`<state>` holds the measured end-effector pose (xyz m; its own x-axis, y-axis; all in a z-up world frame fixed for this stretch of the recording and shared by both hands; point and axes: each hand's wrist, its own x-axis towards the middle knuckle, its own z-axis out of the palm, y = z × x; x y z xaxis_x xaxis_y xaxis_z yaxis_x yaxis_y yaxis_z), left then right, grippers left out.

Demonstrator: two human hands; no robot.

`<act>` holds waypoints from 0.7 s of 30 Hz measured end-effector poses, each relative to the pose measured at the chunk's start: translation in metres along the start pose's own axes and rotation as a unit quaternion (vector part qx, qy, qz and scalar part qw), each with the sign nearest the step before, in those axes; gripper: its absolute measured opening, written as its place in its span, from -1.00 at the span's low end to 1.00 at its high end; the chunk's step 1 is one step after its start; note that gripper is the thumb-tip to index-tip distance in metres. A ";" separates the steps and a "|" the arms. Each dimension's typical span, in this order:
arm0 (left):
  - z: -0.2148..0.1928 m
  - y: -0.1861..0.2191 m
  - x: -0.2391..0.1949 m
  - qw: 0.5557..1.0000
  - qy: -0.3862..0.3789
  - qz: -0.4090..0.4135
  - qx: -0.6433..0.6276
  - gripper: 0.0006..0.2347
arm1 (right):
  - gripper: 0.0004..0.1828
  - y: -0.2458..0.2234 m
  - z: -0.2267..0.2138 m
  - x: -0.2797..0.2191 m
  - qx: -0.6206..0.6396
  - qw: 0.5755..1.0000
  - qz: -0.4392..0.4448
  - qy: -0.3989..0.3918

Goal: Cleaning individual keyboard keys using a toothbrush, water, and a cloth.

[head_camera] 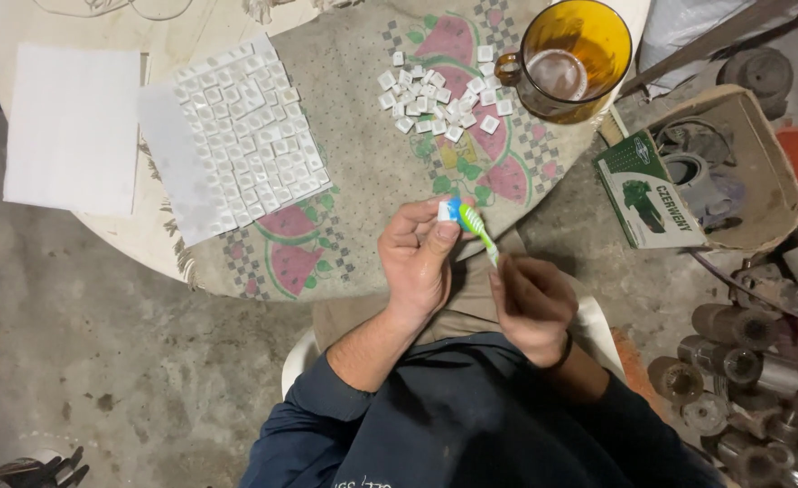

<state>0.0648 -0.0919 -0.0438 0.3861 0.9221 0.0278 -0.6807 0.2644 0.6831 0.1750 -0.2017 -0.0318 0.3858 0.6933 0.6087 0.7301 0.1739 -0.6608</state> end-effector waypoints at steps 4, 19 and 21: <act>-0.011 0.003 0.004 0.999 -0.019 -0.002 0.051 -0.83 | -0.75 0.022 0.000 -0.012 0.008 1.000 -0.016 -0.005; -0.008 0.097 0.036 0.821 -0.270 0.068 0.498 -0.77 | -0.64 0.021 -0.027 0.002 0.084 0.987 0.017 -0.137; -0.011 0.093 0.031 0.838 -0.238 0.023 0.491 -0.81 | -0.61 0.025 -0.029 -0.001 0.077 0.989 -0.004 -0.126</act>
<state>0.0069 -0.0357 0.0130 0.7368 0.6460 0.1996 0.0475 -0.3439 0.9378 0.2095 -0.2181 -0.0361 0.2134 0.8402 0.4985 0.6303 0.2715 -0.7274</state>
